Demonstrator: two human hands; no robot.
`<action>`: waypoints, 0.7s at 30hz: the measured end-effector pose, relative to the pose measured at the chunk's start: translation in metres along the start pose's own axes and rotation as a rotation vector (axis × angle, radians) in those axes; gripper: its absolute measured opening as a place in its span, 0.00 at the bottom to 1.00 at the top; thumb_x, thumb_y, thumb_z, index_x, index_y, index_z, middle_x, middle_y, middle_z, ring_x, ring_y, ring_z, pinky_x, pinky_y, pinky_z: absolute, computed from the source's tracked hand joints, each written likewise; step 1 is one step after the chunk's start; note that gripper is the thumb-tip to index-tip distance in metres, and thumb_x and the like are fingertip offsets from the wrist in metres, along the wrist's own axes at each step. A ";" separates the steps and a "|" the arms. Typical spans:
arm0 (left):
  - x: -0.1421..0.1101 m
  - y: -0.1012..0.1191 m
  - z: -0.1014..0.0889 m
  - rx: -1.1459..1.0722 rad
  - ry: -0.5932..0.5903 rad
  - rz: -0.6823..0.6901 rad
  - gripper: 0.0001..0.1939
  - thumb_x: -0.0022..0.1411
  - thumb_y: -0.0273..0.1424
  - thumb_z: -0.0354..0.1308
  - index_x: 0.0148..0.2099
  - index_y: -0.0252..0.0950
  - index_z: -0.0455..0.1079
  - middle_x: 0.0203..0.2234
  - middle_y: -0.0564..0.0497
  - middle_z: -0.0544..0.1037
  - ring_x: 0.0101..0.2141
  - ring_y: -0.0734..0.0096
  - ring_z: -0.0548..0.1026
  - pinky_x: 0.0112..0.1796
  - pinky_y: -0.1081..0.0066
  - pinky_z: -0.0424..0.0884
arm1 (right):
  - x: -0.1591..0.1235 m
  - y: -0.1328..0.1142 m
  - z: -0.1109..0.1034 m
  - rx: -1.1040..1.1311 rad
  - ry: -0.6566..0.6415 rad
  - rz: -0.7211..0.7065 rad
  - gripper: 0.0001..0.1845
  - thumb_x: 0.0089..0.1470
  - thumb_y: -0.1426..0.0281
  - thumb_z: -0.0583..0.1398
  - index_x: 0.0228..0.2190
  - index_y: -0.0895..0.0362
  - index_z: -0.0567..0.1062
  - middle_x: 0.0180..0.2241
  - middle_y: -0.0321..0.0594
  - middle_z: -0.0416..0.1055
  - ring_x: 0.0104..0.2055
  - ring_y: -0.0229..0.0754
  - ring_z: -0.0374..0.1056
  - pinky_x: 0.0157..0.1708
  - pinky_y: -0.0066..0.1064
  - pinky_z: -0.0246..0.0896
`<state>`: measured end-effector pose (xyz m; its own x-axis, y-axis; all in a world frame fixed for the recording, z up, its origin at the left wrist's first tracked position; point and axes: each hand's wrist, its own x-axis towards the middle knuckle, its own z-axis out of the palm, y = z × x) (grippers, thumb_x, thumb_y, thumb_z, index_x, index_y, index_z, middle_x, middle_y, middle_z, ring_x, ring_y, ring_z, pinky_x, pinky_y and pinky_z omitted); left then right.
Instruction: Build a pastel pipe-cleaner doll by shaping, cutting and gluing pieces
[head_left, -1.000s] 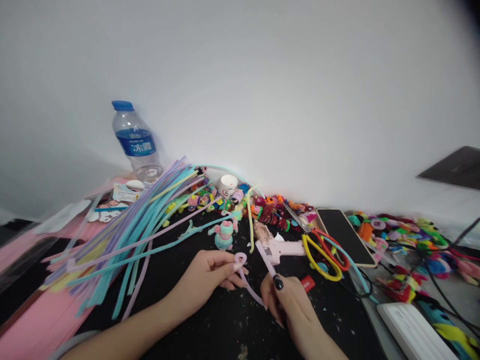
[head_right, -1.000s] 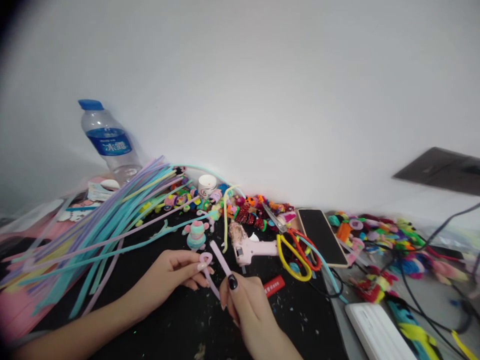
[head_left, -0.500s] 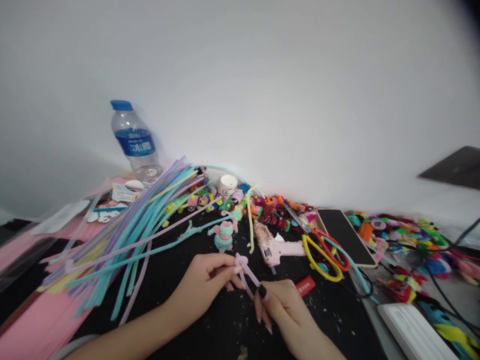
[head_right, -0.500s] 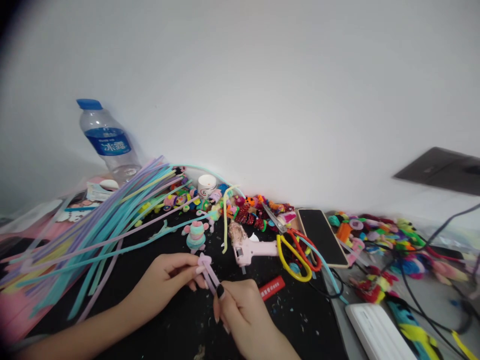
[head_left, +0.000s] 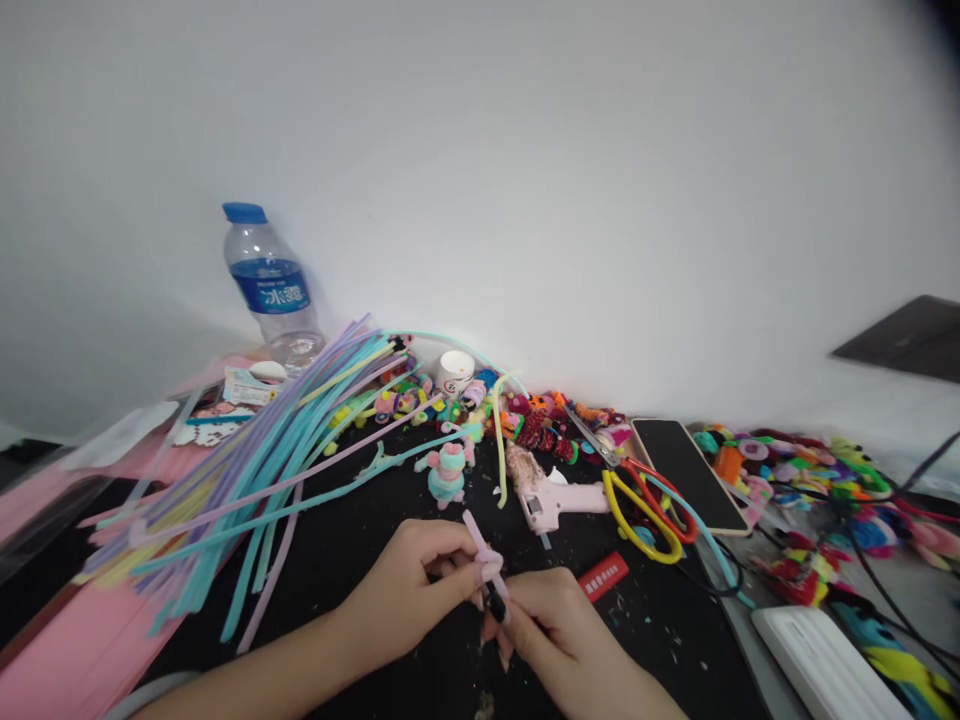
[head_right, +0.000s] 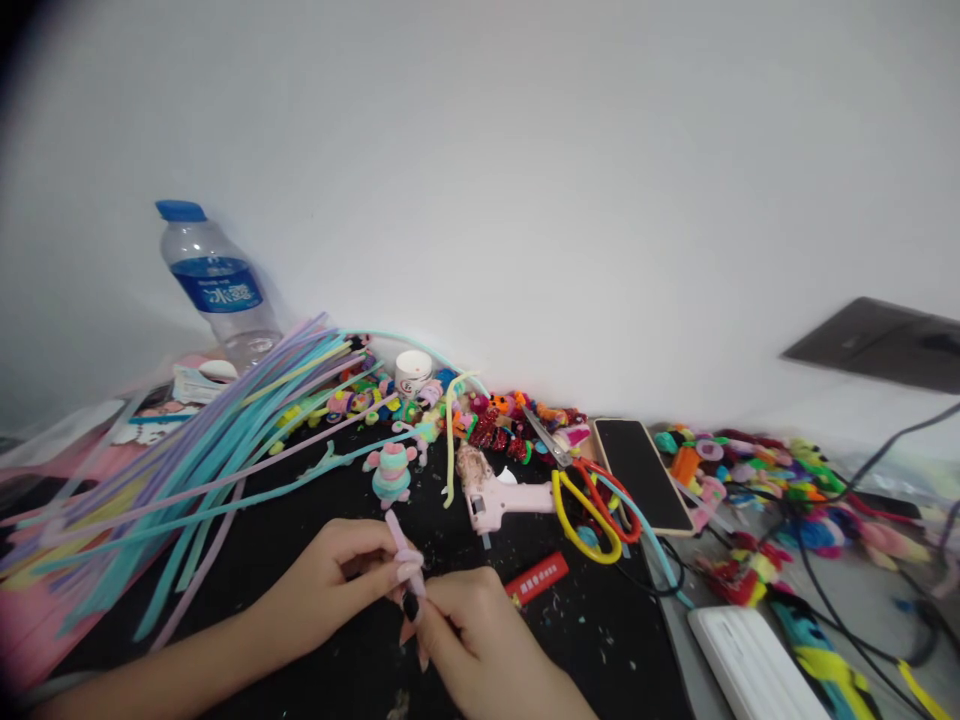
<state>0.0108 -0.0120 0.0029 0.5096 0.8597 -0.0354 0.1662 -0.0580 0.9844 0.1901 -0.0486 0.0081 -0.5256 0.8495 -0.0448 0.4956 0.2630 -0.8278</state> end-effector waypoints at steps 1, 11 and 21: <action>0.001 0.000 -0.001 -0.020 0.002 -0.008 0.13 0.58 0.34 0.54 0.27 0.30 0.72 0.20 0.51 0.73 0.23 0.73 0.70 0.24 0.77 0.63 | -0.002 0.001 0.000 -0.003 -0.002 -0.004 0.23 0.61 0.64 0.46 0.22 0.59 0.71 0.20 0.34 0.67 0.24 0.33 0.63 0.27 0.22 0.54; -0.008 0.000 0.003 -0.361 -0.466 -0.246 0.11 0.52 0.35 0.59 0.26 0.31 0.73 0.14 0.56 0.69 0.15 0.80 0.64 0.21 0.79 0.62 | -0.001 0.000 -0.001 0.118 0.117 0.076 0.16 0.57 0.61 0.51 0.23 0.57 0.65 0.19 0.30 0.58 0.25 0.35 0.55 0.26 0.24 0.49; -0.001 -0.001 0.013 -0.397 -0.429 -0.311 0.14 0.51 0.38 0.59 0.27 0.30 0.73 0.13 0.56 0.69 0.13 0.82 0.62 0.16 0.80 0.56 | 0.007 0.007 -0.004 0.165 0.397 0.097 0.21 0.58 0.63 0.48 0.16 0.55 0.54 0.15 0.27 0.48 0.18 0.32 0.45 0.18 0.26 0.40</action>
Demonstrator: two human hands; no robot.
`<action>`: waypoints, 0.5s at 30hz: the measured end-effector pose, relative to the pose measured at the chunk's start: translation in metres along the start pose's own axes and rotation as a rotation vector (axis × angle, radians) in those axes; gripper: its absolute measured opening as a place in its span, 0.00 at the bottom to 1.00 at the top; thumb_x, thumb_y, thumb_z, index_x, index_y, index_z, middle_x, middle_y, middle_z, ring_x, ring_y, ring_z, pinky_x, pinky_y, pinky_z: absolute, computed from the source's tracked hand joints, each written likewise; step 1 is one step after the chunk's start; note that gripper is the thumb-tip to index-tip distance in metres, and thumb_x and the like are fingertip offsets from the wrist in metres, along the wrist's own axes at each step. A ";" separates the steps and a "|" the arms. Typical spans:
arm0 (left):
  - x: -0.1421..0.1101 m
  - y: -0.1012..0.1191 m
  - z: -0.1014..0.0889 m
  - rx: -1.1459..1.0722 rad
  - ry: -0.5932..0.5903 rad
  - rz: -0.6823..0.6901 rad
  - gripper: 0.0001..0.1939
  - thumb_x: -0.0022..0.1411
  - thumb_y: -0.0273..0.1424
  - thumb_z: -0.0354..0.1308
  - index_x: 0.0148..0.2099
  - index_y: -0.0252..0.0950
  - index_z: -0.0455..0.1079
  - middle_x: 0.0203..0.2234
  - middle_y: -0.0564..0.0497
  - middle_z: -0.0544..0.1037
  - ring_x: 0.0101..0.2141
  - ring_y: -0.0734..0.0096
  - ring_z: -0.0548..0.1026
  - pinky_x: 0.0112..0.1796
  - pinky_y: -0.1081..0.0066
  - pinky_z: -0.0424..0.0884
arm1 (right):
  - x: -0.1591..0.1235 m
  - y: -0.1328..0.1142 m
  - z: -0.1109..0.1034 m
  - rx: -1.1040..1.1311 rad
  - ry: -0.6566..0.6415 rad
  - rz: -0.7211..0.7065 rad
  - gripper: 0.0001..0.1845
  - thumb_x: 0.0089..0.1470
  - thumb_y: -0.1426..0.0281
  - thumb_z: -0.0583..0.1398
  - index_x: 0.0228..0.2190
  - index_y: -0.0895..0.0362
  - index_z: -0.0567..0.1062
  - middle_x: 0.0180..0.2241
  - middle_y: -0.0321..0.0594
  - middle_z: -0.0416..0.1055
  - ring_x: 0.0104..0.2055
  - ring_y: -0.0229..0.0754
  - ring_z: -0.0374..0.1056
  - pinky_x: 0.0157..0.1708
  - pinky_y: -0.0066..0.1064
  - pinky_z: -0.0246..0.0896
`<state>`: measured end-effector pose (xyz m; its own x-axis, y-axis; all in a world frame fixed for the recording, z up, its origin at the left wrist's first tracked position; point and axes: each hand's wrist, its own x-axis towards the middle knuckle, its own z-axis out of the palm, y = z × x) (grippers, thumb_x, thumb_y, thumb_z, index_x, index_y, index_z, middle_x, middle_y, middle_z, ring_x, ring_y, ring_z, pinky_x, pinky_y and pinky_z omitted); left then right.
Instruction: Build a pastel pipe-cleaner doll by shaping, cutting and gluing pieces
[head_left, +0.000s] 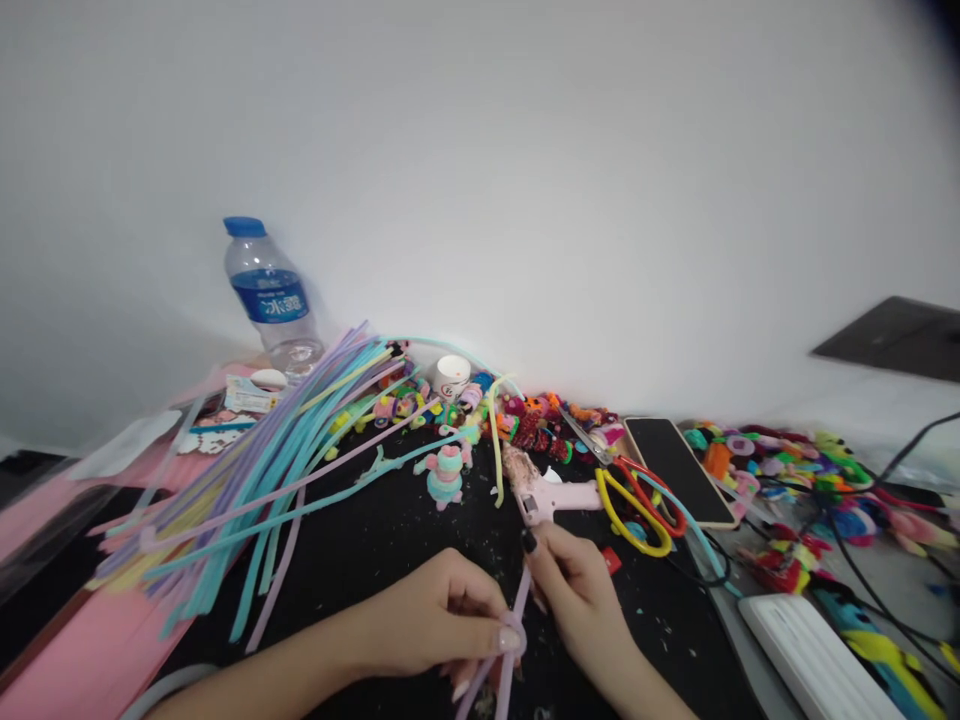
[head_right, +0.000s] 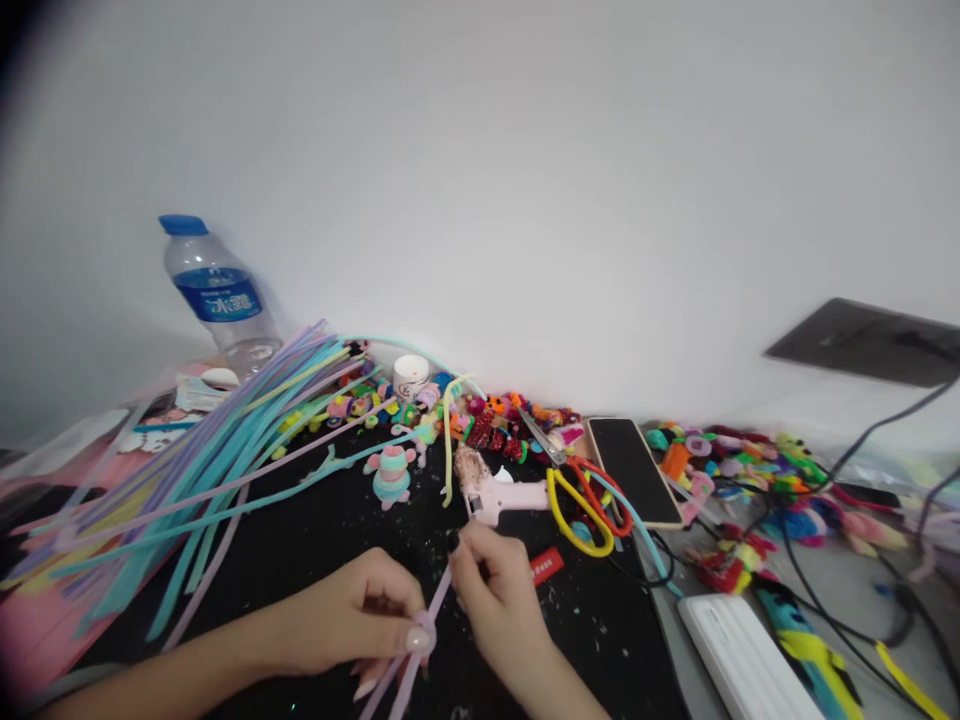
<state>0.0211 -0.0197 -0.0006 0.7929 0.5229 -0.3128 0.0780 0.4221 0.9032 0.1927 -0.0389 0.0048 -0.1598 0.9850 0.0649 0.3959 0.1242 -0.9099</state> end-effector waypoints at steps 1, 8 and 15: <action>0.001 0.000 -0.001 -0.018 -0.017 0.007 0.14 0.51 0.38 0.59 0.26 0.30 0.73 0.14 0.55 0.69 0.13 0.82 0.62 0.16 0.80 0.56 | 0.004 0.001 -0.002 0.021 0.057 0.014 0.21 0.58 0.62 0.49 0.16 0.55 0.54 0.14 0.27 0.48 0.18 0.32 0.44 0.17 0.26 0.39; 0.011 0.004 -0.009 -0.079 -0.129 -0.016 0.12 0.49 0.36 0.61 0.27 0.29 0.74 0.13 0.55 0.70 0.11 0.83 0.62 0.14 0.81 0.56 | 0.033 0.001 -0.020 0.235 0.392 0.037 0.19 0.56 0.60 0.51 0.19 0.55 0.58 0.16 0.27 0.52 0.17 0.31 0.48 0.16 0.24 0.43; 0.031 0.019 -0.023 0.012 -0.042 0.086 0.14 0.51 0.37 0.60 0.27 0.28 0.73 0.15 0.53 0.71 0.13 0.82 0.63 0.16 0.80 0.57 | 0.037 0.003 -0.005 0.611 -0.118 0.180 0.16 0.50 0.57 0.57 0.25 0.56 0.62 0.12 0.24 0.57 0.09 0.26 0.44 0.08 0.19 0.35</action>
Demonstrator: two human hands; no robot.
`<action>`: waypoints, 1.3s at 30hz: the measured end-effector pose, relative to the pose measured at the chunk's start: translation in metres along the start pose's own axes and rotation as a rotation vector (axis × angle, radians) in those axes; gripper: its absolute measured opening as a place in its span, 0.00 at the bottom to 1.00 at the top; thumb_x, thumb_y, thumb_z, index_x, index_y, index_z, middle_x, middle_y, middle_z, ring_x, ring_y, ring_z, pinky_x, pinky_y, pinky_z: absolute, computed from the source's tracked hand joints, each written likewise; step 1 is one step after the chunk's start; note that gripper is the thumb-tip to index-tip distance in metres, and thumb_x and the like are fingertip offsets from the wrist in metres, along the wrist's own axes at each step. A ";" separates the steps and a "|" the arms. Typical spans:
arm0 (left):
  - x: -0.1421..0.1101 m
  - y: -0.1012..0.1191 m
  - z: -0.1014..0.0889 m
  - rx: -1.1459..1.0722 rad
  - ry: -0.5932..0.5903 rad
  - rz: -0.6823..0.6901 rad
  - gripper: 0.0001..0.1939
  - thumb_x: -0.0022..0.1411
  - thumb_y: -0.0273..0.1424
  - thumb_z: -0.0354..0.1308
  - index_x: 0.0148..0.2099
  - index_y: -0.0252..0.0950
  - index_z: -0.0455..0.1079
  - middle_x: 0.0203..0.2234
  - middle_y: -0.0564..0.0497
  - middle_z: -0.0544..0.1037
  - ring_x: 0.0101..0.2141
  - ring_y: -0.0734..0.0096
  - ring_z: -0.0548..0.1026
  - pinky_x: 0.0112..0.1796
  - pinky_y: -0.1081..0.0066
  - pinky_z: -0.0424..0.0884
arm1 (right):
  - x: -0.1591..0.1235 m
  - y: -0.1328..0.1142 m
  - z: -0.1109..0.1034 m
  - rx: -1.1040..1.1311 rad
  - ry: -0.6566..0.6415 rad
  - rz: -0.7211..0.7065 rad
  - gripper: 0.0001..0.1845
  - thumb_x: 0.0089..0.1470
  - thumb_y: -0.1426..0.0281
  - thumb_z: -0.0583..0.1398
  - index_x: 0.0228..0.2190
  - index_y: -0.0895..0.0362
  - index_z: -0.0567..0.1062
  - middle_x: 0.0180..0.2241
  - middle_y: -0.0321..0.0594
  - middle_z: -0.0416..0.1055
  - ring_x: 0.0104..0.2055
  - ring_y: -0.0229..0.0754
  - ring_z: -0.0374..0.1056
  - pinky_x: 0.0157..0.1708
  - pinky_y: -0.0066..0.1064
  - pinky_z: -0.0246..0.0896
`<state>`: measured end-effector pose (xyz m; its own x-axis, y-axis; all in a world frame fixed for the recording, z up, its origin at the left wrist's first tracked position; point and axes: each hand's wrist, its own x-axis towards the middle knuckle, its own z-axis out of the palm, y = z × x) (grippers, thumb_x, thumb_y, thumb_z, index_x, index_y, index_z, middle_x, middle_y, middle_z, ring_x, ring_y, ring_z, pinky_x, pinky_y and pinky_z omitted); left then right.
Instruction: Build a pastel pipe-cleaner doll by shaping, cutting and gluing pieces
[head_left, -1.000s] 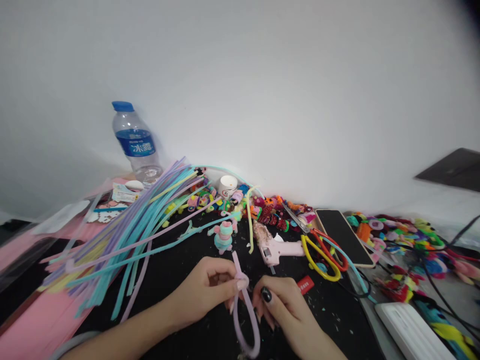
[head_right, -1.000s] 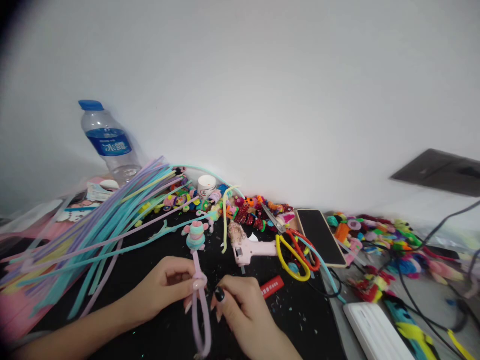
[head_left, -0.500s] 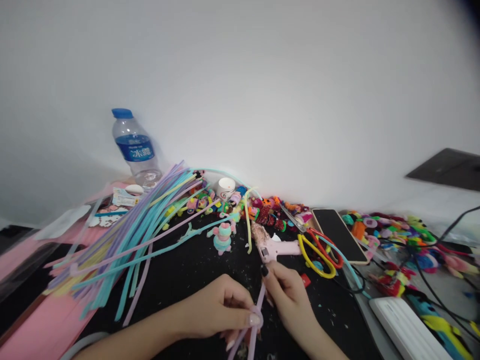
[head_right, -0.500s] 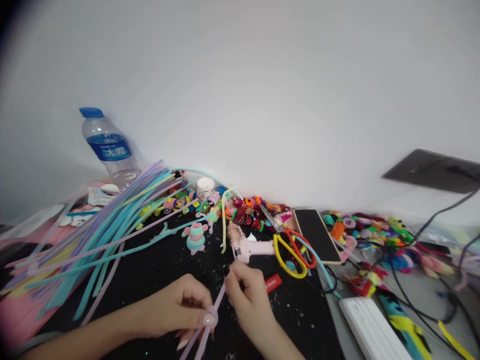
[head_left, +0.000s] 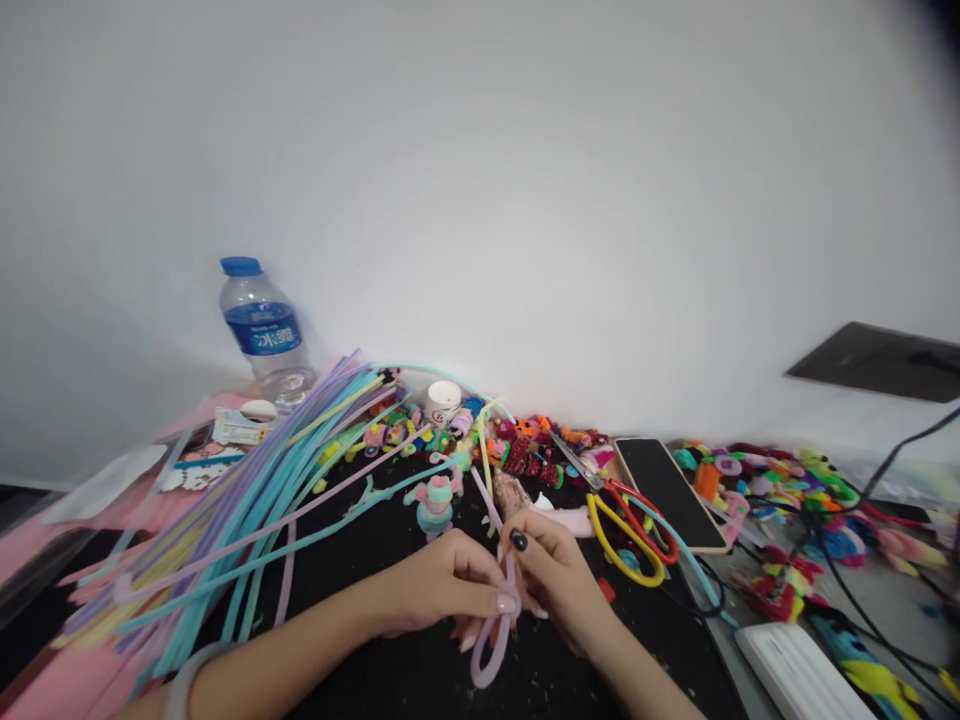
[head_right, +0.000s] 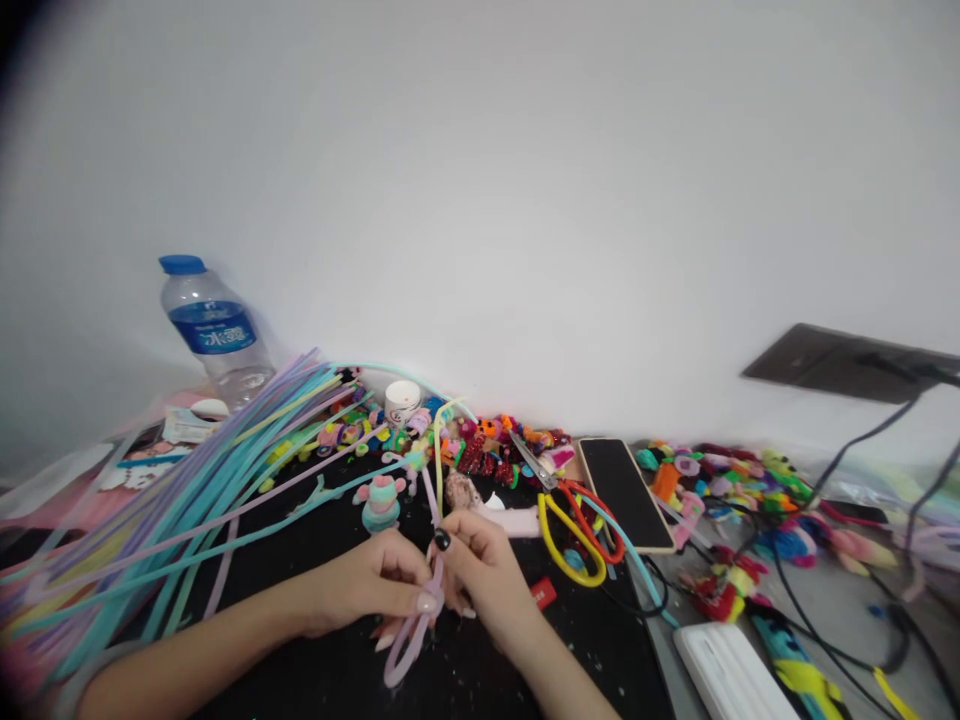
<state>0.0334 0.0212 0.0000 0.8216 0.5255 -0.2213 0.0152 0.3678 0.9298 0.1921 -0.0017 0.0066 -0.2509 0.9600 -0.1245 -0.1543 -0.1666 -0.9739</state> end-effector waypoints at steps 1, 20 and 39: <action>0.001 0.000 -0.001 0.019 0.000 0.002 0.14 0.50 0.38 0.60 0.27 0.28 0.73 0.14 0.54 0.70 0.13 0.82 0.63 0.16 0.80 0.57 | 0.000 0.003 0.001 0.027 0.008 -0.003 0.16 0.49 0.58 0.59 0.25 0.55 0.60 0.12 0.22 0.55 0.09 0.25 0.43 0.08 0.18 0.35; -0.001 -0.013 0.000 0.040 0.010 -0.057 0.15 0.50 0.40 0.59 0.26 0.30 0.71 0.15 0.54 0.71 0.12 0.83 0.62 0.15 0.81 0.55 | -0.013 0.009 0.000 -0.133 0.267 -0.009 0.20 0.50 0.56 0.58 0.18 0.58 0.62 0.10 0.25 0.55 0.10 0.26 0.44 0.11 0.20 0.35; -0.005 -0.008 0.001 0.007 -0.054 -0.078 0.14 0.49 0.38 0.61 0.24 0.29 0.71 0.17 0.53 0.72 0.12 0.84 0.61 0.17 0.80 0.60 | -0.014 0.010 0.000 -0.105 -0.117 0.133 0.18 0.48 0.58 0.60 0.20 0.60 0.66 0.11 0.25 0.56 0.11 0.25 0.46 0.09 0.18 0.37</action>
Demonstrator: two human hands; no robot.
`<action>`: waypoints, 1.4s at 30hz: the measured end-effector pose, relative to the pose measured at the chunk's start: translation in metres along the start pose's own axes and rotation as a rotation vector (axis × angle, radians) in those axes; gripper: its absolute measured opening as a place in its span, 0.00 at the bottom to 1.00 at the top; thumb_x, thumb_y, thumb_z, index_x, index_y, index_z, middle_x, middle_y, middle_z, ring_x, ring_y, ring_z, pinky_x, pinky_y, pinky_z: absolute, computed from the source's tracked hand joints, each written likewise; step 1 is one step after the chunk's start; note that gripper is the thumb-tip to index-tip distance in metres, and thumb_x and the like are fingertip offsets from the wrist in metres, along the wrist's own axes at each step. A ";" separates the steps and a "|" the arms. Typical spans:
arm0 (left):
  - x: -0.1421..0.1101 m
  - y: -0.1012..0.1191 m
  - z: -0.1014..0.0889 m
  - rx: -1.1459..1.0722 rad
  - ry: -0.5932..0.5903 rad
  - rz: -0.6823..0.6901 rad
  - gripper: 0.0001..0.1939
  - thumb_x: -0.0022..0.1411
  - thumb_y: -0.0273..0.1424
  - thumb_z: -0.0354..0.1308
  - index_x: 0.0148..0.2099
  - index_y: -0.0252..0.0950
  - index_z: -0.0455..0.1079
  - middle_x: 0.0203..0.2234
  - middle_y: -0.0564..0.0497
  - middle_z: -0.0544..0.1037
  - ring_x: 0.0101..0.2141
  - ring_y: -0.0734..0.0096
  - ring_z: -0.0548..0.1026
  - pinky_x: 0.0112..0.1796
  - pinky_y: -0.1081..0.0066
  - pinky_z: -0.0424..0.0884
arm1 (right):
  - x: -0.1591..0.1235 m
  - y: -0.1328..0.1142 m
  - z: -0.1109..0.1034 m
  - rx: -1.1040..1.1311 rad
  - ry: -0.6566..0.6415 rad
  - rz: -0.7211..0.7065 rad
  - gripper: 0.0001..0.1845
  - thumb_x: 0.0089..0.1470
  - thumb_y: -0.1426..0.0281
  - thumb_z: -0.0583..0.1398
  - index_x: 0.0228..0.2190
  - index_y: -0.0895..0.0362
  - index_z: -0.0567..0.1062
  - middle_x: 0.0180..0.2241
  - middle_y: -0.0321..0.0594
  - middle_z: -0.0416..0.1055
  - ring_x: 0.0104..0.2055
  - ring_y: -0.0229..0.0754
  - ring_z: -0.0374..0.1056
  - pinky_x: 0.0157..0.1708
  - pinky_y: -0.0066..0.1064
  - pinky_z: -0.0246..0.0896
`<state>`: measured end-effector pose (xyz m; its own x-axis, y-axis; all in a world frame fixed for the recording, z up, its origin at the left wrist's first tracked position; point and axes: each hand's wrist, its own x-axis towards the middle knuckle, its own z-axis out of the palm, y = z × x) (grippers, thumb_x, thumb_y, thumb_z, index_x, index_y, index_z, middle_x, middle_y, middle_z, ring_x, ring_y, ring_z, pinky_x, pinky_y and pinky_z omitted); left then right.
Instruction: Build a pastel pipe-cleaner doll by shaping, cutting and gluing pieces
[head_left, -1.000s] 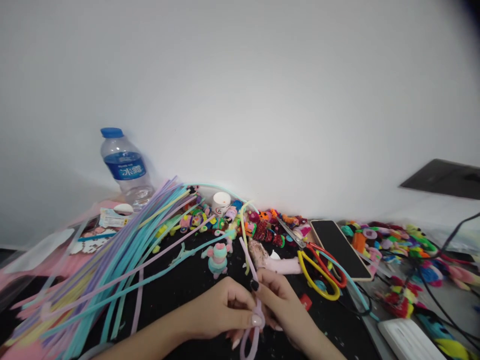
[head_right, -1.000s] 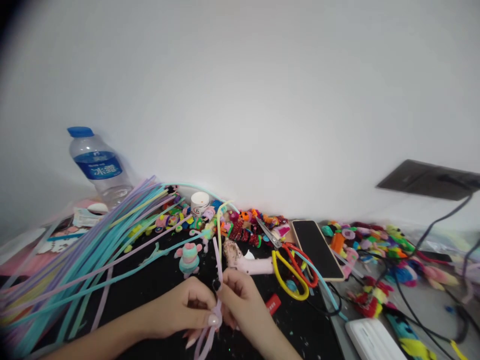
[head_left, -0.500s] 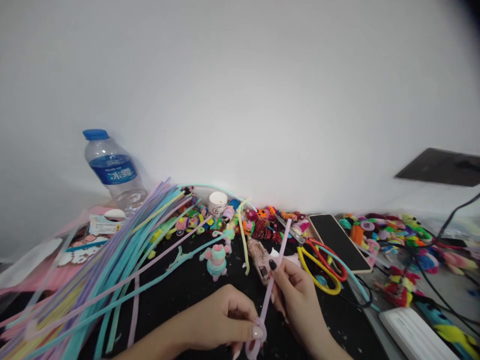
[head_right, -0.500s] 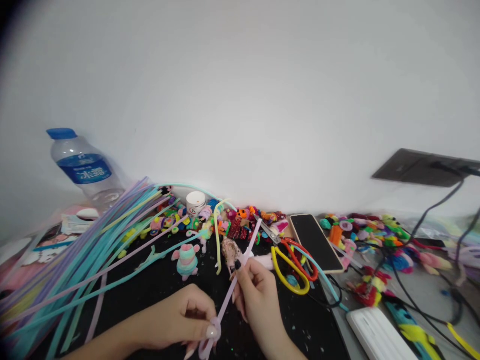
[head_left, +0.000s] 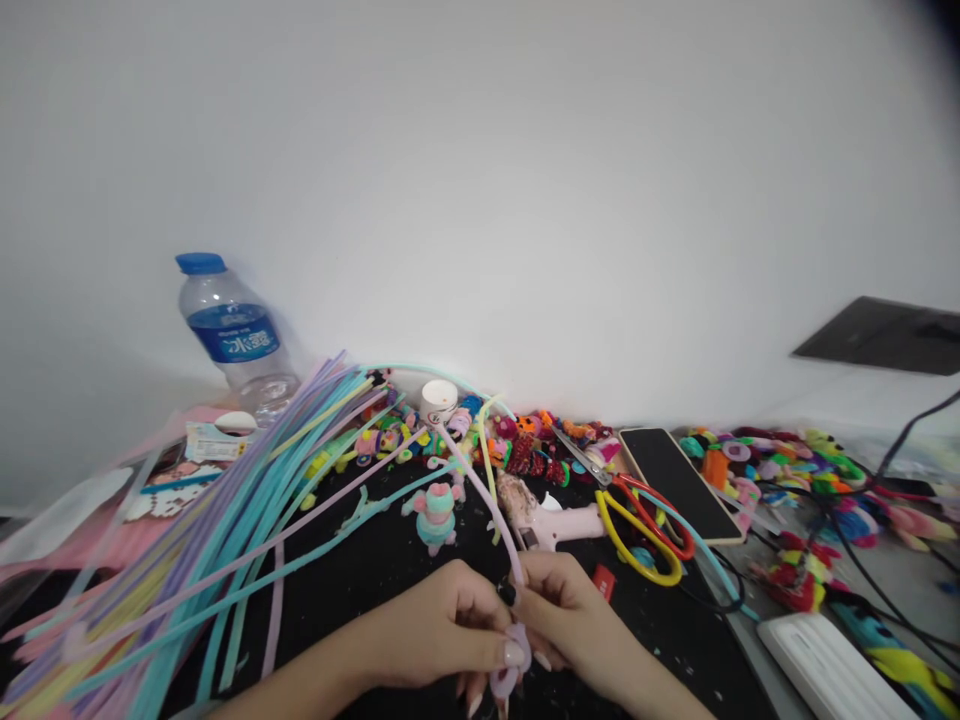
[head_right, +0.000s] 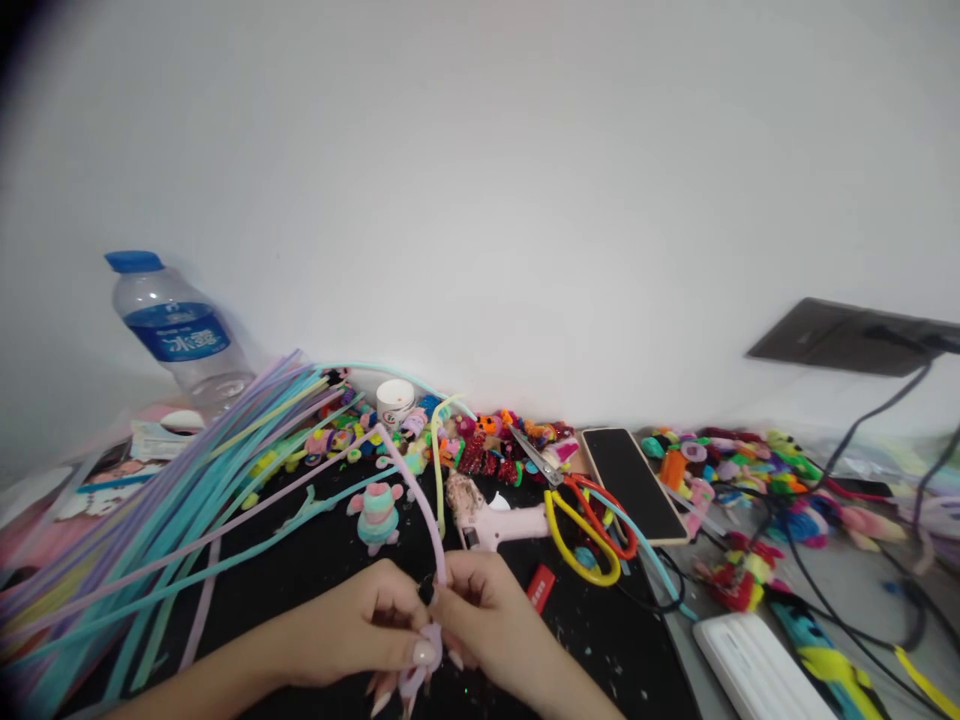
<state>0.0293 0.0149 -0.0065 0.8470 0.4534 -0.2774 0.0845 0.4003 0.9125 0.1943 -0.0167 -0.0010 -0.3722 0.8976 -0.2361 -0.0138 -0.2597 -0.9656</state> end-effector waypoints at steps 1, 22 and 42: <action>0.001 -0.001 0.000 -0.013 0.009 0.006 0.15 0.49 0.39 0.61 0.25 0.29 0.71 0.17 0.53 0.72 0.12 0.84 0.62 0.17 0.80 0.60 | 0.001 -0.001 0.000 -0.016 0.028 -0.030 0.19 0.48 0.58 0.60 0.19 0.60 0.65 0.11 0.25 0.55 0.11 0.25 0.46 0.10 0.18 0.37; 0.001 -0.002 -0.004 -0.243 0.095 0.079 0.12 0.52 0.34 0.59 0.26 0.28 0.72 0.18 0.47 0.77 0.13 0.80 0.70 0.16 0.81 0.65 | 0.002 0.011 0.001 0.014 0.323 -0.124 0.18 0.50 0.57 0.58 0.21 0.59 0.64 0.09 0.24 0.55 0.10 0.25 0.44 0.10 0.19 0.36; 0.002 -0.002 -0.004 -0.226 0.147 0.112 0.14 0.52 0.36 0.60 0.24 0.28 0.71 0.15 0.49 0.75 0.13 0.79 0.69 0.15 0.81 0.65 | -0.002 0.009 0.003 0.130 0.256 -0.133 0.17 0.52 0.58 0.57 0.24 0.58 0.64 0.11 0.26 0.59 0.09 0.24 0.45 0.09 0.18 0.36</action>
<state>0.0285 0.0179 -0.0095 0.7580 0.6088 -0.2340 -0.1388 0.5011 0.8542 0.1917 -0.0217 -0.0093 -0.1138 0.9830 -0.1442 -0.1718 -0.1624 -0.9717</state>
